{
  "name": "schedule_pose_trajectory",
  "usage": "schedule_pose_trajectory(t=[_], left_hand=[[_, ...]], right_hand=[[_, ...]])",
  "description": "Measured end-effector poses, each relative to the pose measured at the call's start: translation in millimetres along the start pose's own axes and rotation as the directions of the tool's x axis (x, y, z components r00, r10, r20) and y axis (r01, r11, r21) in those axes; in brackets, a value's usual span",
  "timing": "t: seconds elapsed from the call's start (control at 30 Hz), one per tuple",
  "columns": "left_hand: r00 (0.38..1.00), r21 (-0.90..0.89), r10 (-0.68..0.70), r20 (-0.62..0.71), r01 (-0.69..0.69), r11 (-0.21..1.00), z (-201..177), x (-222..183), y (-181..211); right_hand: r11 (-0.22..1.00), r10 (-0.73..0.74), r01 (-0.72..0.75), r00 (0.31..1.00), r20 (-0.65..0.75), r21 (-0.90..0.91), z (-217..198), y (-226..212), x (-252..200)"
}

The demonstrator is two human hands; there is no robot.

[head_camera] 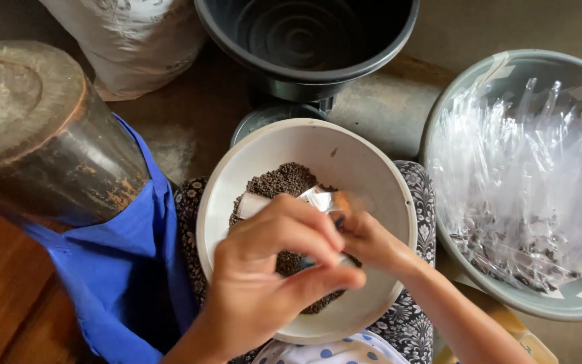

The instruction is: Filling small plastic bags with food pellets from a bowl while sitting on the floor.

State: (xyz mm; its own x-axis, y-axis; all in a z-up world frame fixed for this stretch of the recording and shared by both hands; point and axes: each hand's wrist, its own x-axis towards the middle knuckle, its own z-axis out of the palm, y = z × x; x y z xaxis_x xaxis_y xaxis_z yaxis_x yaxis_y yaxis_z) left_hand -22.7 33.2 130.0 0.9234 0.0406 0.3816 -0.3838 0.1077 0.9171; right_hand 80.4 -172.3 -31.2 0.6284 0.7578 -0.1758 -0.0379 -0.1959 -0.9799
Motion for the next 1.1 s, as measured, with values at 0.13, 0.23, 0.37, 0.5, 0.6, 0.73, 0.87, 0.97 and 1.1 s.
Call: schedule_pose_trajectory(t=[0.13,0.23,0.37,0.5,0.6,0.73,0.87,0.97,1.1], left_hand=[[0.995,0.142,0.052,-0.083,-0.040,0.989,-7,-2,18],[0.990,-0.096,-0.047,-0.129,0.034,0.995,-4,-15,-17],[0.981,0.085,-0.162,-0.108,0.172,0.981,6,-41,-59],[0.974,0.242,-0.206,-0.095,0.224,0.944,29,-60,-88],[0.979,0.186,-0.179,-0.101,0.195,0.963,39,-51,-88],[0.976,0.115,-0.169,-0.140,0.186,0.976,34,-28,-79],[0.977,0.227,0.010,-0.211,0.039,0.973,22,5,-35],[0.973,0.255,0.068,-0.221,-0.010,0.967,19,14,-14],[0.999,0.225,0.025,-0.035,-0.016,0.974,21,11,-50]], right_hand=[[0.852,0.421,-0.418,0.905,-0.061,-0.315,16,0,2],[0.895,0.397,-0.376,0.917,0.041,-0.240,19,15,-5],[0.859,0.458,-0.396,0.878,-0.141,0.323,11,-15,-16],[0.973,0.124,-0.058,0.947,-0.296,0.223,1,-80,-34],[0.915,-0.191,0.146,0.978,-0.085,-0.375,-4,-111,-38],[0.916,-0.384,0.335,0.892,-0.238,-0.222,-16,-102,-46],[0.940,-0.310,0.278,0.939,-0.151,-0.198,20,-69,-34],[0.945,-0.236,0.221,0.971,-0.037,-0.240,39,-61,-28],[0.940,-0.296,0.249,0.935,-0.195,-0.232,30,-61,-24]])
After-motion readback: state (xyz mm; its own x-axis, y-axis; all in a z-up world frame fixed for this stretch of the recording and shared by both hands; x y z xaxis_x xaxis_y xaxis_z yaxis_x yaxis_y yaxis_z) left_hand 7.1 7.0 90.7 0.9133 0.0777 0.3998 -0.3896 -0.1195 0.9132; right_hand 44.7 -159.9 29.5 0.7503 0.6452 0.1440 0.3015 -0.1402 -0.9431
